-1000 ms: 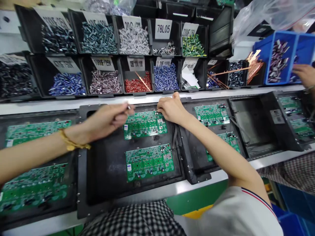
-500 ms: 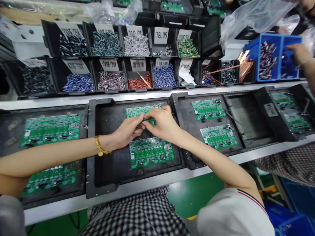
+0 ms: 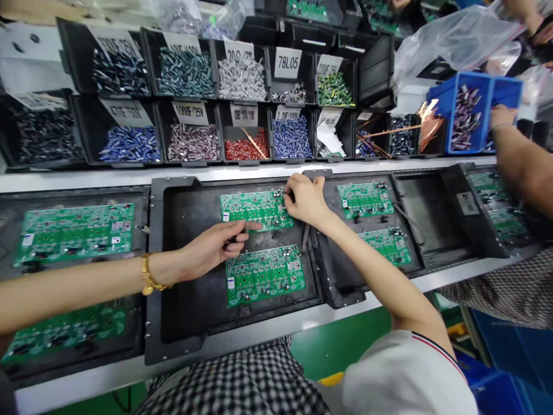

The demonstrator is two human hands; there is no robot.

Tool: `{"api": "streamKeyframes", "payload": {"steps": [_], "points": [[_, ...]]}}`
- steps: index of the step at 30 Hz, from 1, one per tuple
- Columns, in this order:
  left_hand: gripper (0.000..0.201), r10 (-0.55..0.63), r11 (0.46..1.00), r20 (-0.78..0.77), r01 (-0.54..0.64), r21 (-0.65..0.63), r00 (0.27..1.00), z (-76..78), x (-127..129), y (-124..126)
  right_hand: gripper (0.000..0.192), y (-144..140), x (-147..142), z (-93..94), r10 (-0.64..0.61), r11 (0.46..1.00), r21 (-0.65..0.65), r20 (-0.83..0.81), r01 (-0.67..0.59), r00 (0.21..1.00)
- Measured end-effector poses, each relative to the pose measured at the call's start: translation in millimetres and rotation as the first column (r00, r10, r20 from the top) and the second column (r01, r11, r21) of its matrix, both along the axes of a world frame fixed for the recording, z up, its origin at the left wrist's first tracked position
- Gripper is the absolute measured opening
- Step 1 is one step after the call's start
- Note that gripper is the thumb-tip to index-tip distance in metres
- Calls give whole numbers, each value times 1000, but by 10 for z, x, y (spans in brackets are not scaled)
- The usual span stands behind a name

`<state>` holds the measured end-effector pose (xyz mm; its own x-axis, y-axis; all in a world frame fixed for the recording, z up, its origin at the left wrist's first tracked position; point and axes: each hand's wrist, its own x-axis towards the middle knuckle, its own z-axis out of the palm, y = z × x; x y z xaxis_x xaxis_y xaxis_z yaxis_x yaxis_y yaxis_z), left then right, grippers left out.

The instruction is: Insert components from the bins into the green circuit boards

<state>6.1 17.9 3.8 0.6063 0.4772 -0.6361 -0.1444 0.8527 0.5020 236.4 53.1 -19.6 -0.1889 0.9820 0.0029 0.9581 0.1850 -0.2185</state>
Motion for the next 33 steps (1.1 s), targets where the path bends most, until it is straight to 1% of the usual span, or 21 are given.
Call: {"api": "streamKeyframes", "payload": {"steps": [5,8,11,15,17,20,25,27,29,31,32,33], "points": [[18,43,999,-58,-43,1,997,37,-5,-2,11,-17,-4,13,-7,1000,9,-12,7,1000],[21,59,997,-69,-62,-37,996,45,-3,-15,10,-23,-7,19,3,1000,4,-12,-3,1000],[23,76,996,-77,-80,-45,994,50,-20,-51,12,-23,-3,16,-17,1000,18,13,17,1000],[24,120,992,-65,-123,-39,991,27,-73,-119,12,-24,-5,11,6,1000,17,17,-6,1000],[25,135,990,-55,-138,-39,989,7,-102,-150,12,-26,-15,11,-3,1000,26,15,2,1000],[26,143,988,-54,-146,-55,988,-9,-133,-178,12,-27,-22,12,-18,999,36,20,17,1000],[30,129,986,-78,-136,-92,989,-12,-141,-165,10,0,23,3,21,1000,7,24,-21,999],[33,117,986,-94,-127,-110,989,-24,-136,-156,9,-14,1,28,10,1000,12,20,-10,1000],[36,109,987,-108,-121,-106,988,-43,-132,-156,12,-74,-104,103,-29,999,37,-19,30,999],[37,113,990,-116,-122,-75,987,-53,-131,-166,16,-181,-301,231,-32,999,38,-126,37,991],[38,119,990,-113,-126,-56,986,-50,-132,-173,16,-245,-424,305,10,1000,5,-213,-9,977],[39,127,990,-106,-132,-39,986,-42,-136,-180,16,-307,-552,377,98,990,-67,-307,-124,947]]}}
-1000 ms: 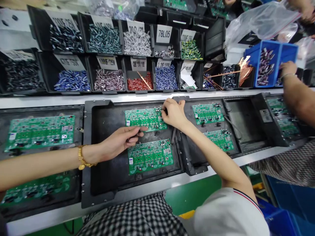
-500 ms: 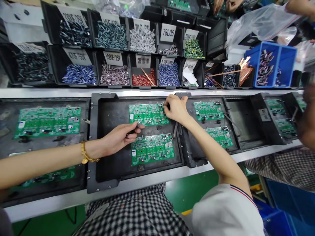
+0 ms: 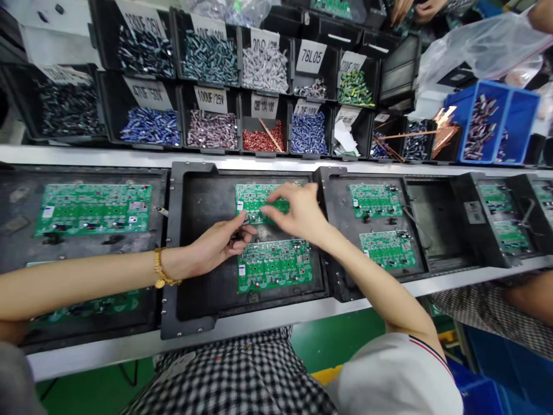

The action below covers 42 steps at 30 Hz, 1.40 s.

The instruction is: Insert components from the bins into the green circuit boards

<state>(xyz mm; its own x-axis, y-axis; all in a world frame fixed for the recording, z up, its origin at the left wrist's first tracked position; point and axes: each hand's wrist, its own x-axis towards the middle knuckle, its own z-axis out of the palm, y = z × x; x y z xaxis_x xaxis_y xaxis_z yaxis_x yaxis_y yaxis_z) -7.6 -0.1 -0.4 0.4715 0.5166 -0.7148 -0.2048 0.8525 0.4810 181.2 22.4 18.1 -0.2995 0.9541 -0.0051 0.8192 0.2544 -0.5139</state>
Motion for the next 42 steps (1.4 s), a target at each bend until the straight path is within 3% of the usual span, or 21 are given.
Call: {"api": "streamKeyframes", "payload": {"steps": [1,4,8,13,16,27,33,35,38,40,42], "points": [[39,11,1000,11,-12,13,1000,13,-7,-6,14,-54,-123,62,110,991,-73,-73,-116,991],[36,84,996,66,-82,-24,994,64,-58,-16,10,-118,-392,132,202,969,-120,-104,-214,974],[22,98,988,61,-90,-124,993,98,-187,-50,14,24,-475,-57,226,974,-53,102,-222,969],[18,-10,998,57,14,-56,998,89,-310,-127,23,191,-469,-290,311,950,-52,262,-309,914],[25,-12,998,40,15,-60,999,84,-326,-137,23,207,-488,-309,318,947,-45,294,-319,901],[17,66,991,20,-63,-119,998,51,-328,-113,22,180,-499,-332,314,944,-1,315,-330,896],[29,83,986,19,-79,-150,996,29,-311,-110,28,106,-515,-333,305,932,77,367,-355,879],[32,87,986,7,-85,-142,996,11,-299,-127,29,36,-501,-274,280,944,80,316,-320,906],[32,84,994,9,-83,-70,996,4,-235,-179,22,-141,-449,-106,262,965,10,81,-264,962],[34,42,999,28,-42,4,999,35,-151,-222,14,-294,-386,30,257,965,-43,-55,-259,965],[34,-25,999,60,23,38,998,97,-48,-258,9,-454,-287,143,246,968,-36,-73,-249,967]]}}
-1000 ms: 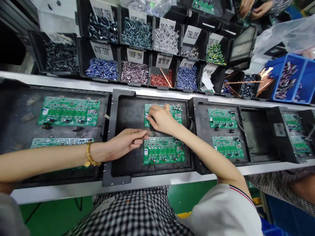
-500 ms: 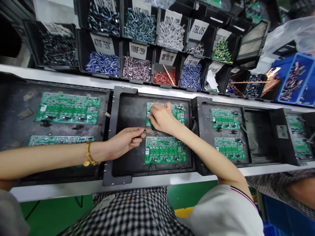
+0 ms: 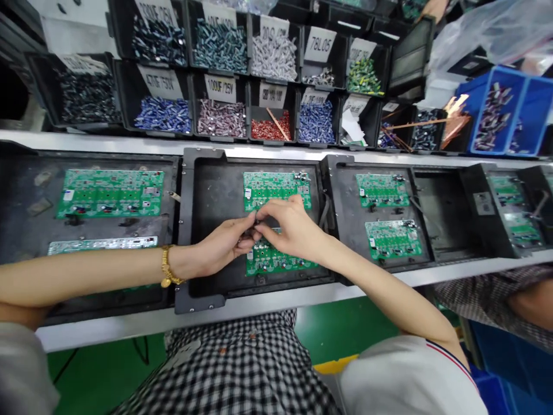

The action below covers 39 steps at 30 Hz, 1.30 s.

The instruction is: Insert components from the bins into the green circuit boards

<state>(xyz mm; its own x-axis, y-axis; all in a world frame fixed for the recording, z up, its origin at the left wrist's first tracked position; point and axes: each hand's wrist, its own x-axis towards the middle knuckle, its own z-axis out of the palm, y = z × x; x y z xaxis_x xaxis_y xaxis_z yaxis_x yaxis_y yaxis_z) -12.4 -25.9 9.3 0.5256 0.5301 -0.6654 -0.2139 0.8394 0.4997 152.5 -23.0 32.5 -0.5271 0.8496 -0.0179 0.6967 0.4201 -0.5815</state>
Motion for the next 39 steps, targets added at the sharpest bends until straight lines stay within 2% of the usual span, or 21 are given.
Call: {"api": "streamKeyframes", "payload": {"steps": [4,6,9,14,18,22,24,27,30,32,35,37,39], "points": [[25,-150,976,80,161,-146,985,122,151,-28,9,-290,333,49,-86,987,149,180,60,980],[23,-225,953,72,235,-192,972,128,175,-29,10,-402,525,-26,-161,973,206,303,100,939],[17,-302,938,28,302,-169,953,70,183,-36,11,-499,732,-199,-219,965,226,412,133,885],[14,-303,948,0,301,-108,953,5,208,-46,11,-512,791,-384,-256,956,239,404,169,878],[24,-284,947,0,280,-159,959,31,210,-49,12,-507,773,-393,-248,958,240,412,159,877],[18,-277,954,-27,272,-124,960,18,194,-74,14,-524,816,-401,-233,960,250,452,128,861],[23,-283,952,-32,277,-132,959,-6,196,-94,14,-540,840,-399,-231,960,251,460,124,857],[28,-293,949,-5,290,-120,956,-32,231,-125,15,-573,791,-334,-295,942,270,378,201,878],[28,-283,957,20,284,-66,959,-32,285,-160,15,-604,602,-194,-307,943,189,163,275,938],[29,-273,961,35,274,-34,961,-18,294,-188,12,-609,443,-106,-221,971,107,69,213,973],[30,-301,954,29,301,-2,953,35,173,-230,8,-589,256,-63,-156,984,94,52,151,986],[35,-410,910,-44,411,44,911,101,-24,-241,7,-568,179,-107,-135,988,81,52,131,989],[42,-524,799,-238,569,195,818,186,-287,-222,9,-550,124,-194,-61,998,10,46,61,997]]}}
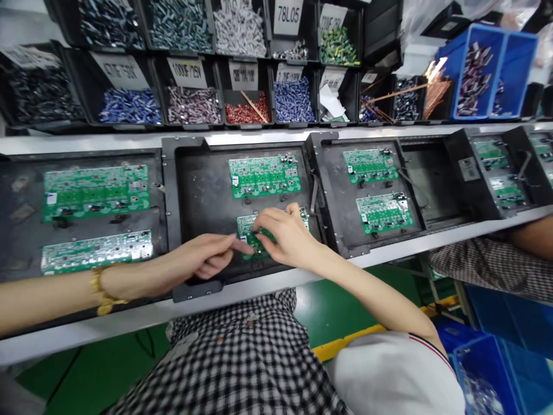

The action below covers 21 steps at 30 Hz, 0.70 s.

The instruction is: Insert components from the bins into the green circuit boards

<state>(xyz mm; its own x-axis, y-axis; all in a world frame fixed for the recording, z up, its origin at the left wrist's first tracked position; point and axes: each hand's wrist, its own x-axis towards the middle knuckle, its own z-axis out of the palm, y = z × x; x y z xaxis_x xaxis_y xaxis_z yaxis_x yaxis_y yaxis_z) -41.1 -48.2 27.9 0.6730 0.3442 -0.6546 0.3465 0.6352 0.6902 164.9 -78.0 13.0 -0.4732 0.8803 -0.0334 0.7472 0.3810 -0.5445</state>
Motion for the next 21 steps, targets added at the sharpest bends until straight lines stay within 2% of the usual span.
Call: {"api": "streamKeyframes", "payload": {"steps": [1,2,3,4,5,6,7,9,15,21], "points": [[42,-56,978,-88,72,194,995,42,-140,23,10,7,-24,-52,45,998,-43,-7,-46,999],[39,-60,903,-218,146,405,974,77,-276,54,11,12,-45,-104,87,993,-83,-15,-88,996],[36,-12,778,-369,241,580,929,101,-400,90,12,16,-64,-154,122,986,-111,-24,-124,992],[35,67,640,-514,359,679,855,113,-508,127,12,20,-80,-200,145,981,-126,-34,-148,989],[36,141,530,-633,481,698,762,112,-595,161,12,23,-91,-238,158,978,-131,-43,-162,986],[40,184,463,-718,586,665,671,99,-661,190,12,26,-99,-269,164,977,-131,-51,-169,985],[44,185,429,-777,662,615,602,77,-707,210,12,29,-103,-292,166,976,-131,-59,-172,984],[50,141,411,-825,726,551,547,27,-749,229,11,34,-107,-320,167,976,-130,-69,-175,984],[55,135,391,-816,726,565,562,-23,-689,236,12,27,-76,-333,186,977,-100,-57,-191,981],[56,71,321,-818,763,561,571,-3,-375,313,19,-46,233,-285,182,983,-42,57,-179,982]]}}
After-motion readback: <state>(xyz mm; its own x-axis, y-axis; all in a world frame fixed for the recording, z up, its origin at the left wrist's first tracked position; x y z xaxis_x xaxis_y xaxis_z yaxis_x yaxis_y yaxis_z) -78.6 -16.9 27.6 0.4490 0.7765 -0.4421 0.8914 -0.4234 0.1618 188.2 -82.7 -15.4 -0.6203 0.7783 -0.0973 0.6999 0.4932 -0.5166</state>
